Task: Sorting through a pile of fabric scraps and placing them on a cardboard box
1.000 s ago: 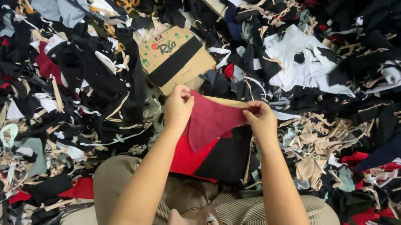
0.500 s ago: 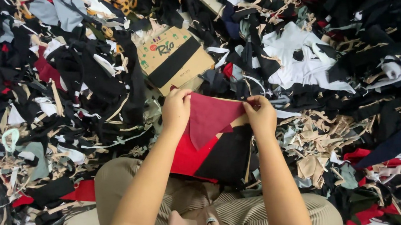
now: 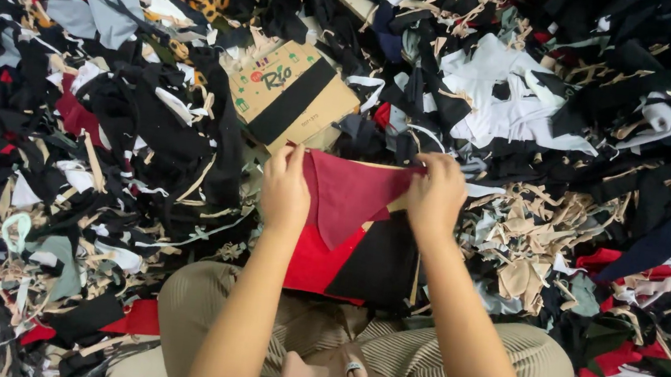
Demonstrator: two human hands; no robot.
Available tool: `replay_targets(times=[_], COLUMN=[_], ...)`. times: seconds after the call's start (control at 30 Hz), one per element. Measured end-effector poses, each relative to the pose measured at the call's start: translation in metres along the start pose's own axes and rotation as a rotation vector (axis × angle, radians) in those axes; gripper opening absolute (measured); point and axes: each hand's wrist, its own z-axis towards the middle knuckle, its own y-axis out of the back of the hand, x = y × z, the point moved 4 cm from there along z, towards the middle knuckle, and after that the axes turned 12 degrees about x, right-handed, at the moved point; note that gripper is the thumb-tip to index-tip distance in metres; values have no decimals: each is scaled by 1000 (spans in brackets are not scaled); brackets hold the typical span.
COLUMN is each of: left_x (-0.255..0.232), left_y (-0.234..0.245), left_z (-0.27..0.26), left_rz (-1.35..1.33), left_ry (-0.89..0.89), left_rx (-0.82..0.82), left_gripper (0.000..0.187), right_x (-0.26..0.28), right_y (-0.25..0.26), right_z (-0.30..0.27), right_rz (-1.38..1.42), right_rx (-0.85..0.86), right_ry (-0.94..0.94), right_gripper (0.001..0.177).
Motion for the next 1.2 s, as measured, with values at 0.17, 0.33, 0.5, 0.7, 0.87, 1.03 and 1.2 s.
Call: replay_targets(times=[0.17, 0.33, 0.5, 0.7, 0.87, 1.03, 1.2], left_x=[-41, -35, -34, -108, -229, -304, -349], left_y=[19, 0, 0, 9, -42, -188, -192], left_z=[-35, -44, -42, -23, -29, -70, -99], left_rz=[30, 105, 65, -354, -949, -830, -851], left_ry=[-212, -190, -182, -278, -284, -155, -191], left_rx=[283, 323, 360, 184, 350, 754, 1001], left_gripper=[63, 76, 77, 51, 33, 40, 29], right_x=[65, 41, 41, 46, -35, -244, -509], right_y=[6, -27, -22, 32, 62, 83, 40], right_z=[-43, -52, -50, -62, -71, -104, -149], right_rz=[-178, -251, -214, 89, 4, 193, 455], right_rx=[402, 668, 660, 232, 84, 151, -402], right_ry=[20, -116, -112, 112, 50, -601, -853], right_gripper=[67, 88, 86, 65, 49, 66, 57])
